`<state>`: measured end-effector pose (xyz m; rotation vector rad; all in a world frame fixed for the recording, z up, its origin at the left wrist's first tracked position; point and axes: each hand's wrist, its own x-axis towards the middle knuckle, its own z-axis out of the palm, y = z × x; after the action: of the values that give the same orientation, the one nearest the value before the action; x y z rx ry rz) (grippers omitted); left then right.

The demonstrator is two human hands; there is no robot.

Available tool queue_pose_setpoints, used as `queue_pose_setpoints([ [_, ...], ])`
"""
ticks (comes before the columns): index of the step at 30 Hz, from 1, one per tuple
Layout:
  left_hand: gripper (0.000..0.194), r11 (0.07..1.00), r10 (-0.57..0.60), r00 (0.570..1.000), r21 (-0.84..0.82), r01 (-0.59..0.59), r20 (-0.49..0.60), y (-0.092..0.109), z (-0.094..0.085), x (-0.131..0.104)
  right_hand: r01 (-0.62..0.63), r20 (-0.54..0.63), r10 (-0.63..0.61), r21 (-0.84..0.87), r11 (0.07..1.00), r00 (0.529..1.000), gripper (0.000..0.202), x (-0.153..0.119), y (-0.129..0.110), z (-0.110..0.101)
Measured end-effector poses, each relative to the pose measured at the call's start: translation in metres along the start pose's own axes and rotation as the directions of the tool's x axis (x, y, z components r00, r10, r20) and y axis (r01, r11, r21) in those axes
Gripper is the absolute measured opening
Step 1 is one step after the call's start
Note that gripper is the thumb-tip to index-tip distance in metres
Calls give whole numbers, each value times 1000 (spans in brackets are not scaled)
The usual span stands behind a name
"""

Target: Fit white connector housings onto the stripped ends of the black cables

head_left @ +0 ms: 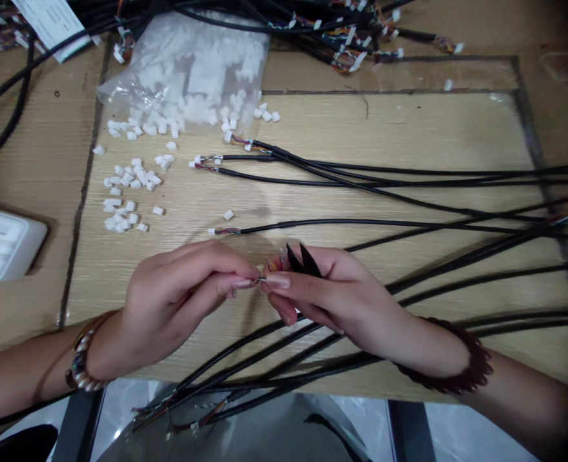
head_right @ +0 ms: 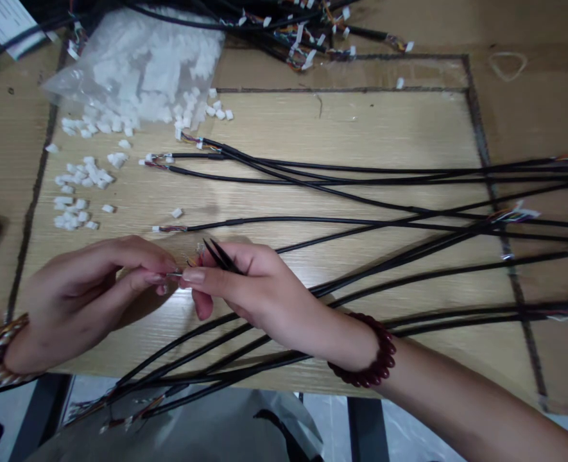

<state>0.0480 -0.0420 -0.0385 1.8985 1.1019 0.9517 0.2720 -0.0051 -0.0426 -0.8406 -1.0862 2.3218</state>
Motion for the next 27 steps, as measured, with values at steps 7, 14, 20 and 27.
queue_pose_setpoints([
  [7, 11, 1000, 11, 1000, 18, -11, 3, -3, 0, -2, -76, -15, 78, 117, 990, 997, 31, -2, -1, 6],
  [14, 9, 999, 39, 999, 23, -39, 0, 0, 2, 1, -155, -27, 164, 202, 967, 986, 31, -6, -4, 11],
  [20, 12, 1000, 0, 1000, 11, 0, 11, 4, 2, 3, -179, 6, 183, 246, 953, 983, 28, -6, -5, 11],
  [27, 11, 1000, -9, 1000, 18, 9, 9, 6, 2, 2, -203, 21, 205, 258, 945, 979, 31, -7, -5, 11],
])
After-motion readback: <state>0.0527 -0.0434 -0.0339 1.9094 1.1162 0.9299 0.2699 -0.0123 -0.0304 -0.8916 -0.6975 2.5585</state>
